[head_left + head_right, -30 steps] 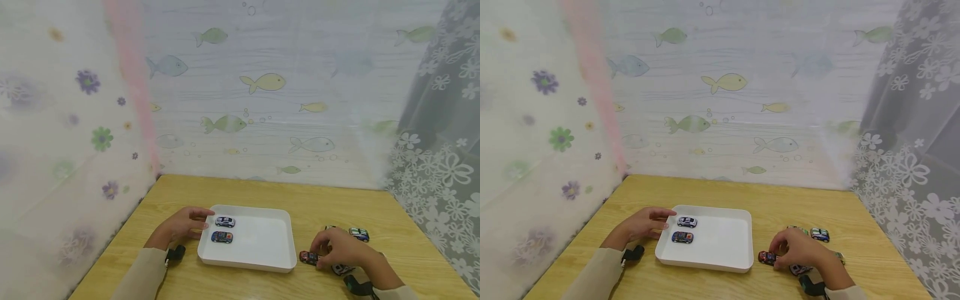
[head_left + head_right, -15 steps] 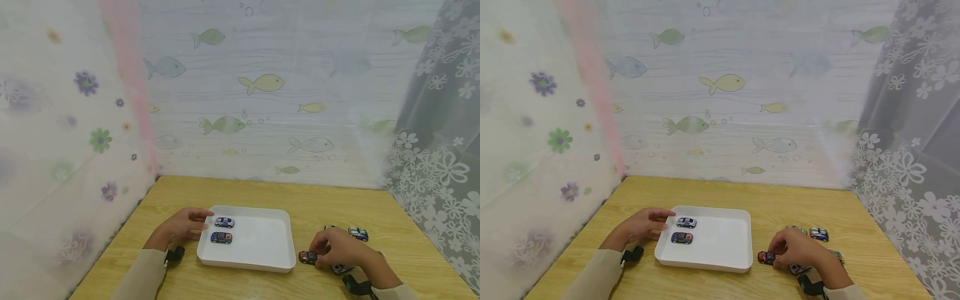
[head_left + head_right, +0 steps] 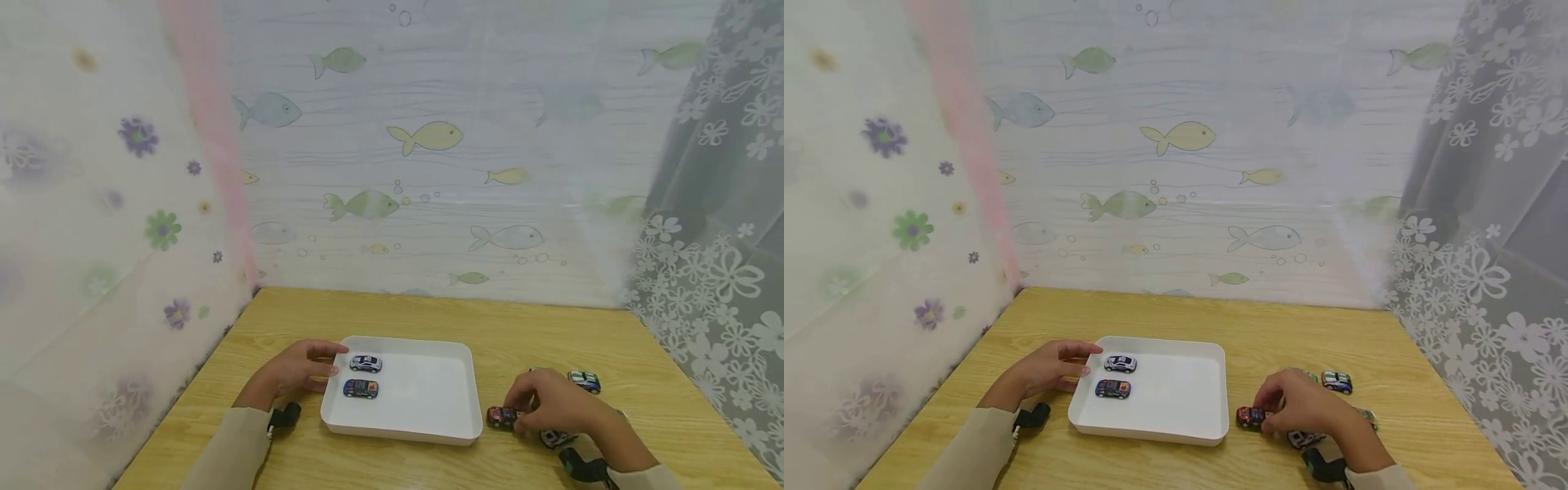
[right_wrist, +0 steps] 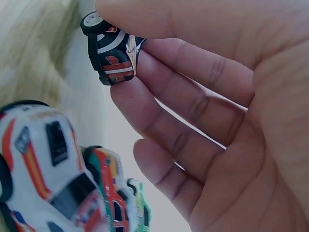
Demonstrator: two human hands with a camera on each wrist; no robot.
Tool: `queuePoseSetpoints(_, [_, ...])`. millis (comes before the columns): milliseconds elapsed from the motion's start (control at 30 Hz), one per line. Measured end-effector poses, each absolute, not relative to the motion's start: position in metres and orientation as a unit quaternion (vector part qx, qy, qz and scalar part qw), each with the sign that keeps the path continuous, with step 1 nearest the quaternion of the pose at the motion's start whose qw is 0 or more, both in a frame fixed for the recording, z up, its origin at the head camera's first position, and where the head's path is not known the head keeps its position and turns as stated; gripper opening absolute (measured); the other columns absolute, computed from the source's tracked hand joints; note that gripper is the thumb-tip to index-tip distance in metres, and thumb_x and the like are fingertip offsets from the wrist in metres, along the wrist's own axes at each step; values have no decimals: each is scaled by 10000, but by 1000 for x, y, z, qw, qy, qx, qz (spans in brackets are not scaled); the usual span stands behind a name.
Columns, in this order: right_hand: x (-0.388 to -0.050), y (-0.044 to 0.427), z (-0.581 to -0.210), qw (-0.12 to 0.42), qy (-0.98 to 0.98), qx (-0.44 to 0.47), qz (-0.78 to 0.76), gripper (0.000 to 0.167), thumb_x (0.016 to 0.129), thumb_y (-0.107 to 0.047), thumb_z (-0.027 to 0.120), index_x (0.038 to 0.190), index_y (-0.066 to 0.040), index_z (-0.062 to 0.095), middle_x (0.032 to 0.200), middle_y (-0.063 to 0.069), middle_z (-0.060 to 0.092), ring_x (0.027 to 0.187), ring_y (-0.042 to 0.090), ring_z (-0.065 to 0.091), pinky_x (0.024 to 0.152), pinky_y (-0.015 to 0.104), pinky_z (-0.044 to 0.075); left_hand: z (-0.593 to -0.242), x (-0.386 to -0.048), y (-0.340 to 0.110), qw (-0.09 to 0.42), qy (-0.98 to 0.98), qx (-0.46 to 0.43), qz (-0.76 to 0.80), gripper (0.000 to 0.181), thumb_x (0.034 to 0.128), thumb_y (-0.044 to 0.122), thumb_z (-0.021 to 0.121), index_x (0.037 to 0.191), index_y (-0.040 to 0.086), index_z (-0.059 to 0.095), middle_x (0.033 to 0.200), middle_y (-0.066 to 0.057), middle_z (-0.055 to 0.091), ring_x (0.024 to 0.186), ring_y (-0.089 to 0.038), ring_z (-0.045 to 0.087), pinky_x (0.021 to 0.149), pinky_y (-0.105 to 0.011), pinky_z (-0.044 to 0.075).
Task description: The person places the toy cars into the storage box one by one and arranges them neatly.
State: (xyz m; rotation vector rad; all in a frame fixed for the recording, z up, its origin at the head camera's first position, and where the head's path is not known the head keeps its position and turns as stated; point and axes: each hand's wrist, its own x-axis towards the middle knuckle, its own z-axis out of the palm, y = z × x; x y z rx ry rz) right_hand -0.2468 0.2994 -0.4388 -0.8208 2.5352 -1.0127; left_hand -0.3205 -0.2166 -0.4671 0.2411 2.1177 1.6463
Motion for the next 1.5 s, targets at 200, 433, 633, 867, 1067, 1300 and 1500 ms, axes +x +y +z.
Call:
queuePoseSetpoints(200, [-245,298,-432,131,881,-290,-351,212,835,-266,871,1020,-245,772,955,-91,715,820,70,658,700,272,576,-467,-321,-217,226,760,88,602,496,945,114,758,1423,98,627,1508,-201,525,1215,-288,651,886,-466,631])
queuePoseSetpoints(433, [-243,296,-424,113,874,-312,-356,193,855,-255,860,1030,-243,779,975,-89,732,845,82,674,724,321,595,-470,-322,-217,228,755,91,608,500,939,100,763,1421,92,629,1492,-201,540,1216,-286,648,884,-464,631])
queuePoseSetpoints(633, [-243,290,-417,76,885,-320,-328,193,836,-283,874,1001,-310,777,949,-153,728,852,78,678,756,324,586,-470,-322,-217,225,755,94,608,499,937,92,763,1419,91,632,1478,-195,557,1211,-280,647,876,-466,633])
queuePoseSetpoints(867, [-248,274,-410,69,882,-335,-323,189,850,-297,866,1014,-322,775,964,-158,732,870,73,676,779,338,586,-471,-323,-217,225,758,96,605,503,935,103,768,1419,94,632,1473,-188,564,1199,-275,653,870,-464,635])
queuePoseSetpoints(1067, [-256,253,-404,61,877,-347,-325,197,844,-268,870,1007,-330,779,960,-161,730,869,78,674,781,322,580,-471,-323,-217,223,759,91,605,502,931,106,773,1415,105,639,1480,-182,557,1202,-275,651,871,-464,635])
queuePoseSetpoints(1300, [-262,232,-395,51,871,-362,-329,201,826,-256,885,995,-298,785,955,-141,728,861,91,684,793,307,584,-472,-323,-217,223,761,92,602,510,925,128,785,1415,119,642,1483,-180,558,1207,-274,653,866,-467,636])
queuePoseSetpoints(1500, [-268,215,-390,44,868,-371,-326,196,821,-278,891,988,-299,791,949,-148,731,852,78,689,803,296,578,-472,-323,-218,220,764,91,600,510,927,135,784,1417,122,640,1484,-176,558,1209,-270,653,866,-460,636])
